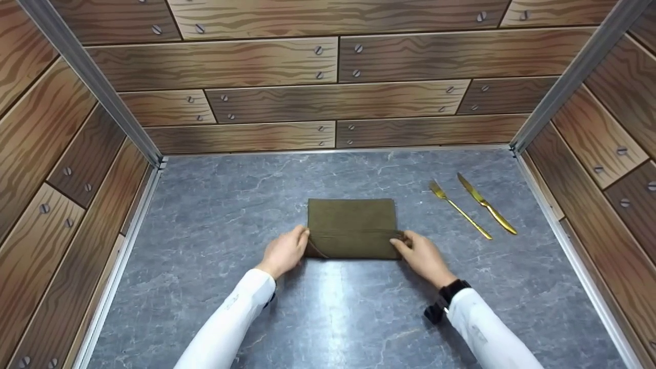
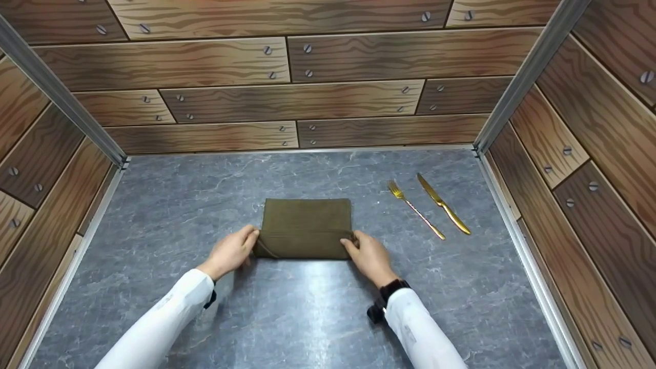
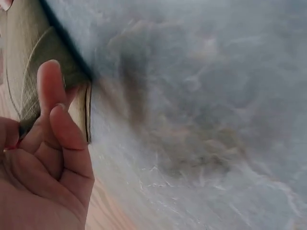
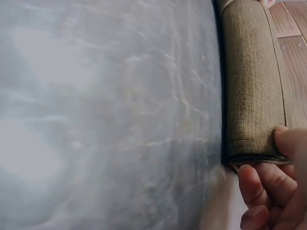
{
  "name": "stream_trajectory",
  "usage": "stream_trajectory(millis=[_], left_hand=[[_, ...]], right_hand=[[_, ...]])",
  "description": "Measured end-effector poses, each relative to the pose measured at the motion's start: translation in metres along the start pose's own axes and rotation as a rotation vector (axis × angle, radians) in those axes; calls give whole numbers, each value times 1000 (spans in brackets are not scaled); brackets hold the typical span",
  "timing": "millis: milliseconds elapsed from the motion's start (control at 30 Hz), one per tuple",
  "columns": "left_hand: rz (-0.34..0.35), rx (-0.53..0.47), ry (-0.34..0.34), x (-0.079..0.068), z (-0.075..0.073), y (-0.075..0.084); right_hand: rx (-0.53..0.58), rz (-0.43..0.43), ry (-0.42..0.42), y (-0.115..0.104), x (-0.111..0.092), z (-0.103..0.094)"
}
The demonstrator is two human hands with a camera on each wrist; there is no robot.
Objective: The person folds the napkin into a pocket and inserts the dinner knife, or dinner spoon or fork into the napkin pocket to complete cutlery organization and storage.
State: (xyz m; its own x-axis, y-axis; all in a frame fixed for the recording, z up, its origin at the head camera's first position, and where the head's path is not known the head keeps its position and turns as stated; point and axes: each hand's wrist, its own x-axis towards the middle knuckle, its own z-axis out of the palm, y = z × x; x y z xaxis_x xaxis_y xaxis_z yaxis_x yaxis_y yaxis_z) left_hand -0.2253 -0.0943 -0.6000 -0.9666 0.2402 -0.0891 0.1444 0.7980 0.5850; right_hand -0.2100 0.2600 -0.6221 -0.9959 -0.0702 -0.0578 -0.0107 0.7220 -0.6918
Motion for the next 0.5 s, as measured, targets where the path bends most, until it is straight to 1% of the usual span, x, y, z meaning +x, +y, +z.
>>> stream_trajectory(millis=[133,200,267,367,433,500], left_hand=[[-83,-191,-129,3,-8,-5],[-95,-286,-191,2,-12,-9],[-79,-338,-228,2,-14,-12],[-36,-368,-236,3,-12,-16],[-42,-368,-219,4,-10,-17],[-64,-361,-193,7,-8,-16]], right_hand=[[-14,18,-1,-1,6,1],[-19,17,0,-2,9,1],[-27,16,1,-2,10,0],[-47,9,6,-3,13,0],[-53,7,11,-3,14,0],[-64,10,13,-3,16,1]])
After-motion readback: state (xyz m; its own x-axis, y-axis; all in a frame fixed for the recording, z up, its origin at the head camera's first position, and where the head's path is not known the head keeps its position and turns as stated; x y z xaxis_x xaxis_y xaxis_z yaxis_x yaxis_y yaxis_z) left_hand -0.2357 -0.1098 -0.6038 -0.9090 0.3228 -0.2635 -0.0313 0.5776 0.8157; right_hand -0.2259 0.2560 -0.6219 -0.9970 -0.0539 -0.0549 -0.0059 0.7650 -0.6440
